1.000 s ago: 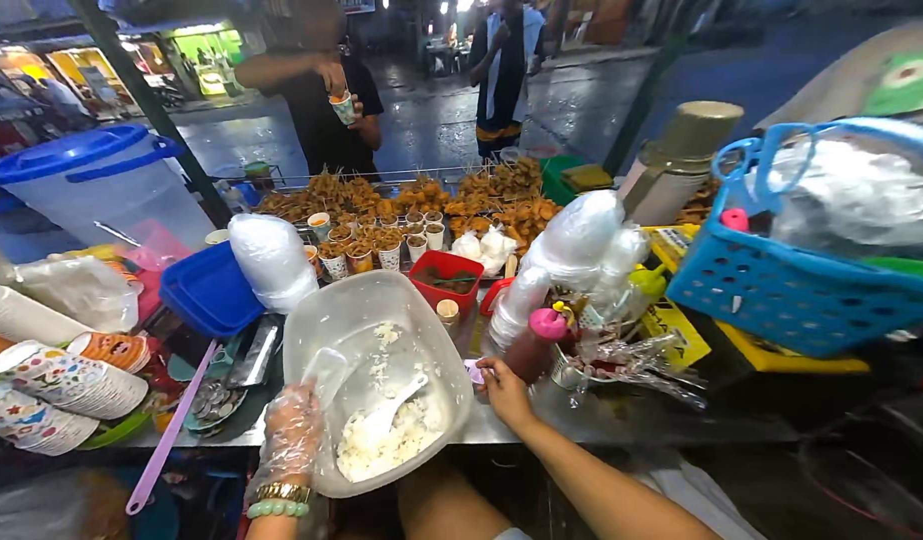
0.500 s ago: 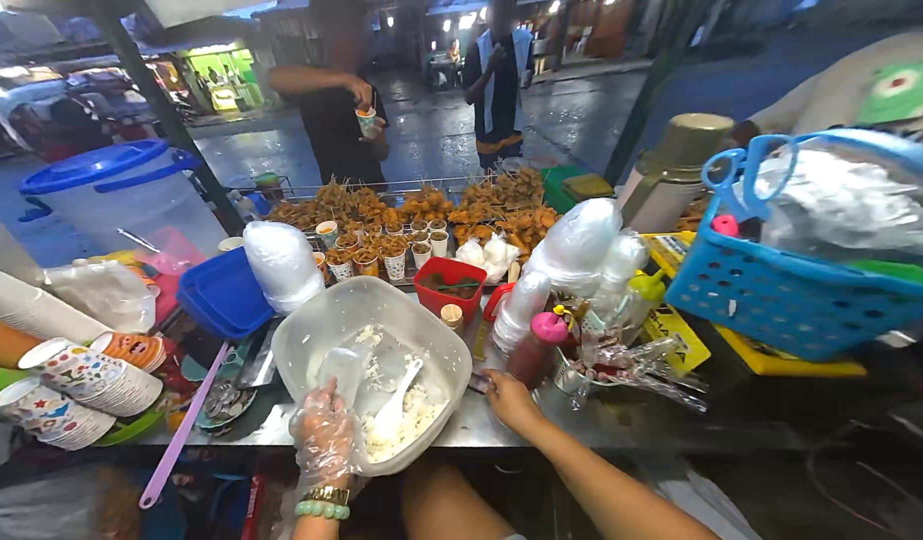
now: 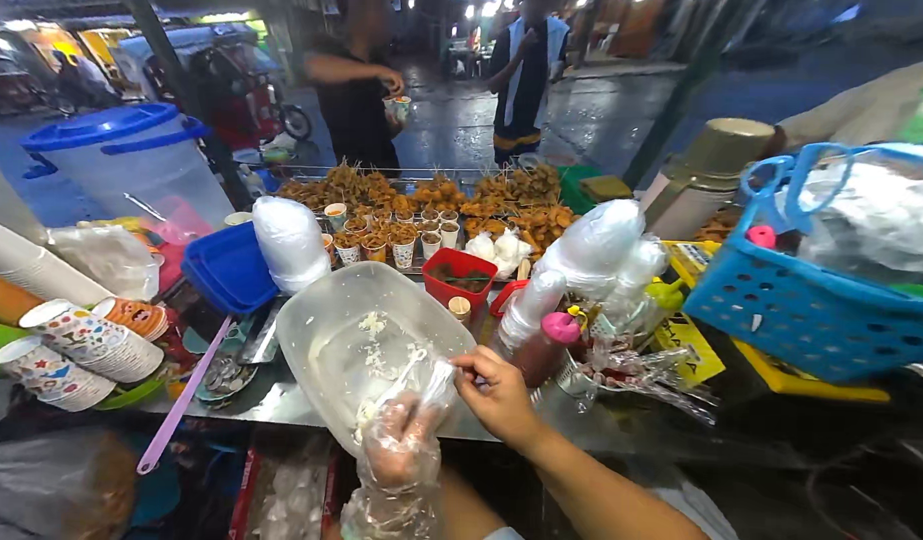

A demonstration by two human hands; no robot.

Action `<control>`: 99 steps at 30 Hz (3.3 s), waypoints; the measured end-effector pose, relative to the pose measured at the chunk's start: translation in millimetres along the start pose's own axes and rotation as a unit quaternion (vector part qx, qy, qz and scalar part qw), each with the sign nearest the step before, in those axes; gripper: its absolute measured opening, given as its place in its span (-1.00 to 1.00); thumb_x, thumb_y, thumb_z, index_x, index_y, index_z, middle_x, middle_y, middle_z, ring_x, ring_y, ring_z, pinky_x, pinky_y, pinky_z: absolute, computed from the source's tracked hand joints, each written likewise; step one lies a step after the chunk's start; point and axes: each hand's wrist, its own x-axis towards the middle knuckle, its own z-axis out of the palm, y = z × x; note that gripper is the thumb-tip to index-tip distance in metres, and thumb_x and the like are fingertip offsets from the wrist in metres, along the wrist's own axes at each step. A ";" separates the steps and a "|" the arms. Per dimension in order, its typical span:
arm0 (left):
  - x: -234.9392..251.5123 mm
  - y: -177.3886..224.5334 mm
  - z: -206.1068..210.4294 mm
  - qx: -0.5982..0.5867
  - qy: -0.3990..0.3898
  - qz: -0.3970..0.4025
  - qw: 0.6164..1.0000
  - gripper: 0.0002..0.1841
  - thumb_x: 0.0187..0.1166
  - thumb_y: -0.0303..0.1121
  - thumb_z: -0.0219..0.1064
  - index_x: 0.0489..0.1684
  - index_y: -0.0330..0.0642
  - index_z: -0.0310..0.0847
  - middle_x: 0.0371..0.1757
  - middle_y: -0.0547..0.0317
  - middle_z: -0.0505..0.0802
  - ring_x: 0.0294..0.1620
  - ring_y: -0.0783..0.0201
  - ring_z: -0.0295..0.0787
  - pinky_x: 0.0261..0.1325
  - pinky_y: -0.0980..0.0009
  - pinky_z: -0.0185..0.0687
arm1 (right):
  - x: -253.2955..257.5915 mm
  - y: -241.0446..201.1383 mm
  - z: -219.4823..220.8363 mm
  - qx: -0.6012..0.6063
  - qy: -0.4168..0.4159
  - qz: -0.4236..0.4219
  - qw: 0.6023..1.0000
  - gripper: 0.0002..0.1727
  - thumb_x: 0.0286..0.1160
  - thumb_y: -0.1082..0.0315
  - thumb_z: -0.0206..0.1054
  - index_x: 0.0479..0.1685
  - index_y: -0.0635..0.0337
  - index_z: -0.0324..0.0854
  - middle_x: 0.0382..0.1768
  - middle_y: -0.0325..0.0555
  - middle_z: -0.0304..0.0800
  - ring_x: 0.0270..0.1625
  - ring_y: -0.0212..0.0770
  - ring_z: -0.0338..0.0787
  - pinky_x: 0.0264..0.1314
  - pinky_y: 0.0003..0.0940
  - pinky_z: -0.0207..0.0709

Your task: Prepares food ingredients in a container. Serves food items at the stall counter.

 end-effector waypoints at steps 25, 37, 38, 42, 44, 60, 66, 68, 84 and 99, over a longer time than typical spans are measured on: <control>28.6 -2.5 -57.7 -0.022 -0.142 -0.127 0.981 -0.96 0.13 -0.60 0.47 -0.57 -0.29 0.81 -0.36 -0.05 0.82 -0.28 0.15 0.77 -0.12 0.32 0.65 | 37.9 -6.2 7.6 -0.149 -0.120 -0.014 0.981 -0.52 0.09 0.43 0.57 0.16 0.13 0.83 0.14 0.21 0.75 0.24 0.31 0.64 0.21 0.30 0.50; 45.2 -89.2 -48.2 0.074 -0.146 -0.295 0.941 -0.66 0.68 -0.50 0.23 0.35 -0.42 0.68 0.21 -0.34 0.83 0.22 -0.16 0.81 0.39 -0.03 0.62 | 99.3 51.8 79.8 -0.368 -0.594 0.066 0.713 -0.65 0.67 0.22 0.35 0.14 0.33 0.80 0.21 0.30 0.79 0.44 0.38 0.62 0.41 0.43 0.42; 39.5 -92.9 -37.9 0.081 -0.159 -0.290 0.940 -0.66 0.66 -0.52 0.24 0.33 -0.42 0.70 0.22 -0.34 0.83 0.26 -0.19 0.80 0.44 -0.05 0.58 | 97.9 57.5 90.5 -0.378 -0.617 0.046 0.688 -0.62 0.68 0.18 0.35 0.16 0.34 0.79 0.26 0.31 0.76 0.53 0.40 0.53 0.48 0.42 0.33; 31.6 -91.8 -22.9 0.104 -0.161 -0.335 0.923 -0.69 0.64 -0.55 0.23 0.25 -0.35 0.77 0.19 -0.30 0.85 0.29 -0.16 0.78 0.50 -0.01 0.51 | 91.9 72.9 109.3 -0.363 -0.695 0.031 0.620 -0.57 0.67 0.16 0.37 0.03 0.48 0.74 0.18 0.40 0.75 0.47 0.43 0.56 0.54 0.47 0.23; 29.0 -92.1 -21.8 0.101 -0.132 -0.338 0.926 -0.69 0.65 -0.55 0.24 0.25 -0.37 0.77 0.15 -0.31 0.86 0.24 -0.15 0.81 0.44 0.01 0.56 | 94.0 72.7 107.2 -0.328 -0.699 0.038 0.635 -0.60 0.69 0.22 0.35 0.07 0.52 0.70 0.14 0.42 0.75 0.39 0.42 0.63 0.47 0.45 0.30; 34.6 -89.2 -13.4 0.134 -0.130 -0.350 0.918 -0.67 0.67 -0.53 0.20 0.31 -0.34 0.74 0.20 -0.27 0.85 0.29 -0.15 0.78 0.47 0.00 0.54 | 87.5 35.4 105.2 -0.311 -0.716 0.002 0.625 -0.64 0.68 0.26 0.26 0.31 0.22 0.73 0.00 0.21 0.83 0.18 0.23 0.71 0.50 0.36 0.12; 36.7 -86.7 -13.3 0.145 -0.146 -0.360 0.910 -0.65 0.70 -0.51 0.17 0.35 -0.31 0.73 0.23 -0.27 0.84 0.31 -0.16 0.77 0.47 -0.02 0.54 | 95.3 31.4 83.4 -0.281 -0.710 0.052 0.643 -0.58 0.70 0.19 0.31 0.41 0.17 0.71 0.06 0.18 0.85 0.24 0.18 0.71 0.54 0.35 0.10; 36.2 -87.3 -13.1 0.146 -0.150 -0.354 0.911 -0.65 0.71 -0.50 0.16 0.37 -0.32 0.71 0.23 -0.28 0.84 0.32 -0.18 0.76 0.49 -0.04 0.50 | 98.2 32.5 75.4 -0.268 -0.709 0.071 0.649 -0.56 0.70 0.18 0.33 0.46 0.17 0.69 0.10 0.19 0.85 0.27 0.19 0.70 0.55 0.37 0.09; 85.2 -63.1 -6.8 0.099 -0.446 -0.373 0.807 -0.37 0.58 -0.46 0.36 0.71 -0.30 0.34 0.60 -0.30 0.57 0.66 -0.19 0.44 0.73 -0.04 0.24 | 164.9 0.3 15.7 -0.292 -0.531 0.187 0.773 -0.74 0.64 0.19 0.41 0.10 0.13 0.86 -0.13 0.13 0.85 0.01 0.13 0.77 0.12 0.28 0.51; 75.0 -59.9 -6.9 0.025 -0.397 -0.436 0.807 -0.33 0.46 -0.41 0.50 0.64 -0.25 0.40 0.39 -0.26 0.72 0.40 -0.13 0.67 0.50 -0.06 0.50 | 133.9 -90.5 88.1 -0.557 -0.545 -0.101 0.619 -0.85 0.51 0.65 0.22 -0.27 0.46 0.73 -0.18 0.19 0.81 -0.01 0.19 0.77 0.50 0.40 0.22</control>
